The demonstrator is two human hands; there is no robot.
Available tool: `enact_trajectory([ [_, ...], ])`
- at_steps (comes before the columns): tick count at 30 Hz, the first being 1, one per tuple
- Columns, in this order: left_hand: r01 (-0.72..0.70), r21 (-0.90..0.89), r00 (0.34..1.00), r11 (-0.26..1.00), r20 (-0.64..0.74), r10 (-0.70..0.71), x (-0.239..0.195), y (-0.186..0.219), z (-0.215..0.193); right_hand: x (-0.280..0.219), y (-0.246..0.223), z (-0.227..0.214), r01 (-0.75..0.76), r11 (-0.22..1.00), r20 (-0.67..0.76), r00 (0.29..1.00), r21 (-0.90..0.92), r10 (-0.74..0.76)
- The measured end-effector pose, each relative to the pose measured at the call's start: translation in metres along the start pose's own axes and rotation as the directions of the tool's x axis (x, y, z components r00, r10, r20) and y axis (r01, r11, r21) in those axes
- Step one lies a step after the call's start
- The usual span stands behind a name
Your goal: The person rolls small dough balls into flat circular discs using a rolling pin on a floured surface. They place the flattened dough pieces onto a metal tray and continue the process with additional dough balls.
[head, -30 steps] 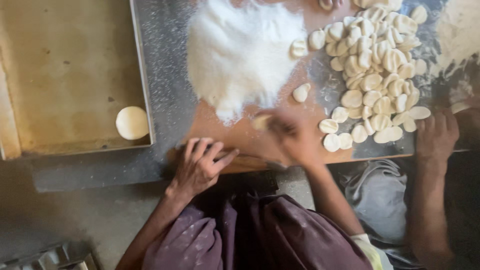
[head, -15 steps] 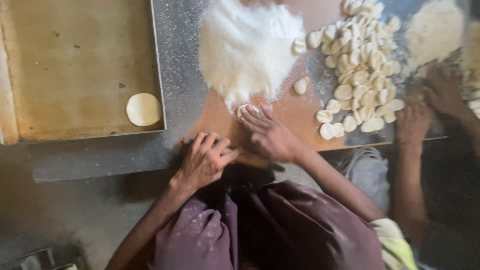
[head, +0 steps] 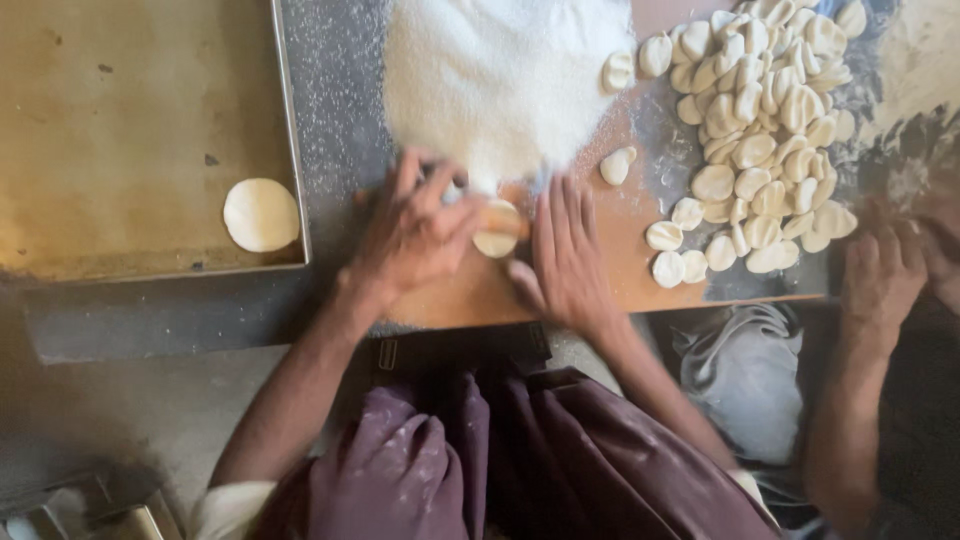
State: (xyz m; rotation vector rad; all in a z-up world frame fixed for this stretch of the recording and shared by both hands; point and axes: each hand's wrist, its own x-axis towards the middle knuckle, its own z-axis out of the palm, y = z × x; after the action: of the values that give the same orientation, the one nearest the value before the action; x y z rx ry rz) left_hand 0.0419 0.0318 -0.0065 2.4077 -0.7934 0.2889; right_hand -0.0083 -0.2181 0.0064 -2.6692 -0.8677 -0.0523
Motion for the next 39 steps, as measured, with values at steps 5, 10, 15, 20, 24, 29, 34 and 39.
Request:
enact_trajectory([
  [5,0.118,-0.195,0.993,0.974,0.045,-0.111,-0.046,0.025,-0.003,-0.033,-0.025,-0.024,-0.130,0.978,0.114,0.987,0.161,0.113],
  [10,0.141,-0.083,0.988,0.987,0.072,-0.135,-0.061,0.045,-0.016,0.005,-0.028,-0.015,-0.079,0.980,0.003,0.997,0.181,0.079],
  [15,0.101,-0.052,0.993,0.994,0.071,-0.098,-0.070,0.064,-0.030,0.022,-0.027,-0.005,-0.202,0.954,0.074,0.979,0.219,0.191],
  [20,0.065,-0.082,0.996,0.995,0.062,-0.060,-0.075,0.062,-0.034,0.006,-0.023,-0.009,-0.251,0.963,0.068,0.967,0.094,0.245],
  [24,0.022,-0.104,0.997,0.994,0.081,-0.013,-0.077,0.060,-0.033,0.001,-0.019,-0.006,-0.206,0.977,-0.057,0.977,-0.047,0.204],
  [29,-0.117,-0.104,0.986,0.988,0.106,0.128,-0.071,0.059,-0.030,-0.002,-0.022,-0.014,0.105,0.992,0.097,0.989,0.075,-0.112],
  [34,0.000,-0.045,0.998,0.999,0.061,0.003,-0.070,0.067,-0.012,-0.028,-0.026,-0.034,-0.091,0.870,0.083,0.995,0.485,0.058],
  [39,0.215,0.002,0.971,0.977,-0.102,-0.214,-0.038,0.057,0.006,-0.001,-0.006,-0.021,-0.076,0.997,0.068,0.995,0.028,0.074],
])
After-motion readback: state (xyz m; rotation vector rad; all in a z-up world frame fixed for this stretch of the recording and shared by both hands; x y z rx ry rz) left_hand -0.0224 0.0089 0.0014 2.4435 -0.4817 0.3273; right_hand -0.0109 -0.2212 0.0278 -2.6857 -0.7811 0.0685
